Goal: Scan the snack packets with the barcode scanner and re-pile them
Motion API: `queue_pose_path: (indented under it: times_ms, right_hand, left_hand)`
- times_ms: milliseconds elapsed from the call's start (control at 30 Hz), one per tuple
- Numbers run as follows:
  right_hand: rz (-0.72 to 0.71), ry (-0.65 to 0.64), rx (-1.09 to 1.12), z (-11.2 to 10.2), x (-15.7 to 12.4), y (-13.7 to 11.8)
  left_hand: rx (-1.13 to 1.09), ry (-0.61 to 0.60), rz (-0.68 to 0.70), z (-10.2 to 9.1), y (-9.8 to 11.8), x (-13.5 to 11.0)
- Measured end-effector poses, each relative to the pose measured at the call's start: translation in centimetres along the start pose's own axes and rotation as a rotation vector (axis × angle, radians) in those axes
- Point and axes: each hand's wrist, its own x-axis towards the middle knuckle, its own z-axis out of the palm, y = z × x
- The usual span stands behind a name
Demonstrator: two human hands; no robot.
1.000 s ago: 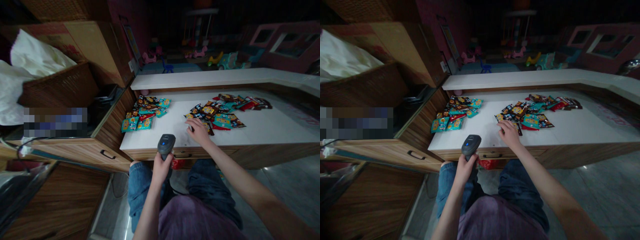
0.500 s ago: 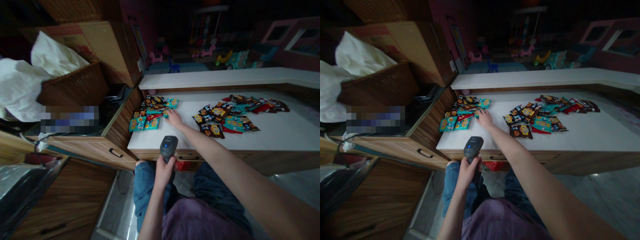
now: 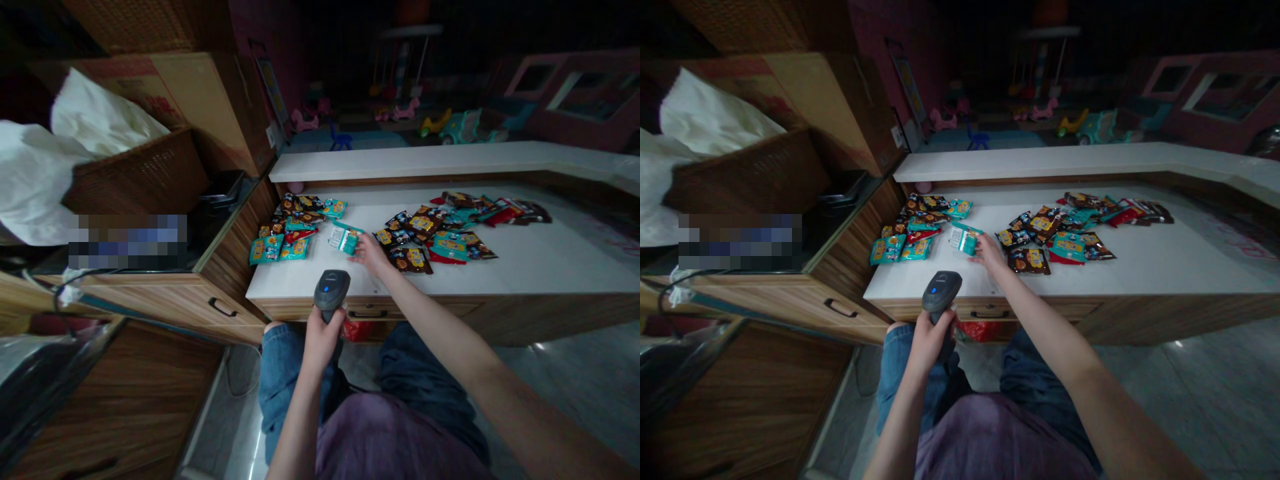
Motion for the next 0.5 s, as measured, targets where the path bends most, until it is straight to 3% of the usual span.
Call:
queue_pose_path:
  times_ms: [233,500]
  right_hand:
    - [0.186,-0.067,0.477,-1.4,-3.5,1.0]
    - [0.174,-0.031,0.569,-1.4,-4.2,0.3]
  left_hand:
    - [0.007,-0.015,-0.008,0.7,0.7,-0.4]
    - [-0.013,-0.005,-0.012,1.0,1.1,-0.3]
